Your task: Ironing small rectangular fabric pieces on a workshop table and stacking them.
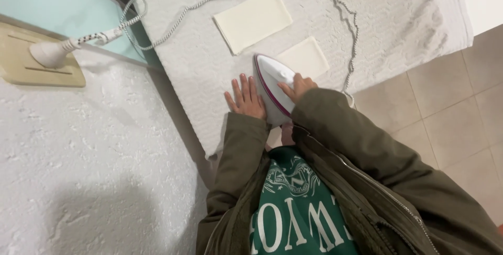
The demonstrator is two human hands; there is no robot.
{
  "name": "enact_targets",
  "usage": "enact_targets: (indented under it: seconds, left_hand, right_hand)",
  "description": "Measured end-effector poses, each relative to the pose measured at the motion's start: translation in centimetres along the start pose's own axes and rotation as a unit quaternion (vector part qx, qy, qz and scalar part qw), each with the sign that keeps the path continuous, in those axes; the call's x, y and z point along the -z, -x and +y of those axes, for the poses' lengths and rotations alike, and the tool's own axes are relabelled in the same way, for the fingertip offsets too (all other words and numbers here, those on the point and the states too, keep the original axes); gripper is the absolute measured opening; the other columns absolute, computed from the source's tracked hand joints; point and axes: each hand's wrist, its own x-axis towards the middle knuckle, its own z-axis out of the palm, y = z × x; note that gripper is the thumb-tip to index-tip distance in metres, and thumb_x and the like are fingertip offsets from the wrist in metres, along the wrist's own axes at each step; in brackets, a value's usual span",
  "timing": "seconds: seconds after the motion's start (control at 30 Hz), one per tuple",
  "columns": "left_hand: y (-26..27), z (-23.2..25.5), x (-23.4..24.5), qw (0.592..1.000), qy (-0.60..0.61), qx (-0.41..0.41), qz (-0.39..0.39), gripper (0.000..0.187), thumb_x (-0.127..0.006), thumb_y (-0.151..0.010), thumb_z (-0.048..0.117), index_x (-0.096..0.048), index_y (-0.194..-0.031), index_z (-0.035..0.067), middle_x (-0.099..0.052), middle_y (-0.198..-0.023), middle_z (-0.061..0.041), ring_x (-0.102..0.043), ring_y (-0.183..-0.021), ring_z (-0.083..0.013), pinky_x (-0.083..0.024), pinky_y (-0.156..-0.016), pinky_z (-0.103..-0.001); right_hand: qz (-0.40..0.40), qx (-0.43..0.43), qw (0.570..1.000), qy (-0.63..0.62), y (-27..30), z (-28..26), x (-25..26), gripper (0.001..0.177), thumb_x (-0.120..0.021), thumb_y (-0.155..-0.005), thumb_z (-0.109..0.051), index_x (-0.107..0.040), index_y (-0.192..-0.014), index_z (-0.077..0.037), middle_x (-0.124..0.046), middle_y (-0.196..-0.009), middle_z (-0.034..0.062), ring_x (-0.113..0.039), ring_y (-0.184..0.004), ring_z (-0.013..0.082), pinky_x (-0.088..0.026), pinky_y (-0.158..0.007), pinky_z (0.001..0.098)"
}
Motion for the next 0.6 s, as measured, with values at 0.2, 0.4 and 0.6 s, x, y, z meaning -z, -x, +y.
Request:
enact_targets:
  seconds: [0.2,0.4,0.6]
  left_hand:
    - [0.3,0.4,0.5,0.999,0.013,0.008,-0.034,0.065,-0.05,-0.104,0.029,-0.032,-0.163,0.01,-0.018,-0.172,-0.011,-0.014,-0.159,-0.0354,-0.008,-0.126,-0.063]
    - [-0.3,0.1,0.3,1.0,0.005,0.008,-0.008,0.064,-0.05,-0.105,0.029,-0.032,-0.163,0.01,-0.018,-0.172,-0.011,-0.014,-0.159,-0.0357,-0.007,-0.126,-0.064]
    - [0.0,0.1,0.3,1.0,0.004,0.0,0.001,0.065,-0.052,-0.104,0.028,-0.032,-0.163,0.01,-0.019,-0.172,-0.012,-0.015,-0.159,-0.0357,-0.008,-0.126,-0.063]
  right_hand:
    - [-0.009,0.0,0.999,-0.032,-0.1,-0.7,0.7,0.066,-0.061,-0.096,-0.06,-0.062,-0.108,0.005,-0.071,-0.083,0.0284,-0.075,-0.073,0.042,-0.061,-0.057,0.0492]
    - [-0.005,0.011,1.0,-0.006,-0.3,-1.6,1.6,0.067,-0.061,-0.096,-0.061,-0.062,-0.105,0.005,-0.071,-0.084,0.0287,-0.074,-0.073,0.0427,-0.06,-0.057,0.0503]
    - [-0.021,-0.009,1.0,-0.004,-0.8,0.3,0.2,0.068,-0.059,-0.096,-0.062,-0.061,-0.108,0.005,-0.071,-0.086,0.0296,-0.075,-0.074,0.0416,-0.061,-0.056,0.0503]
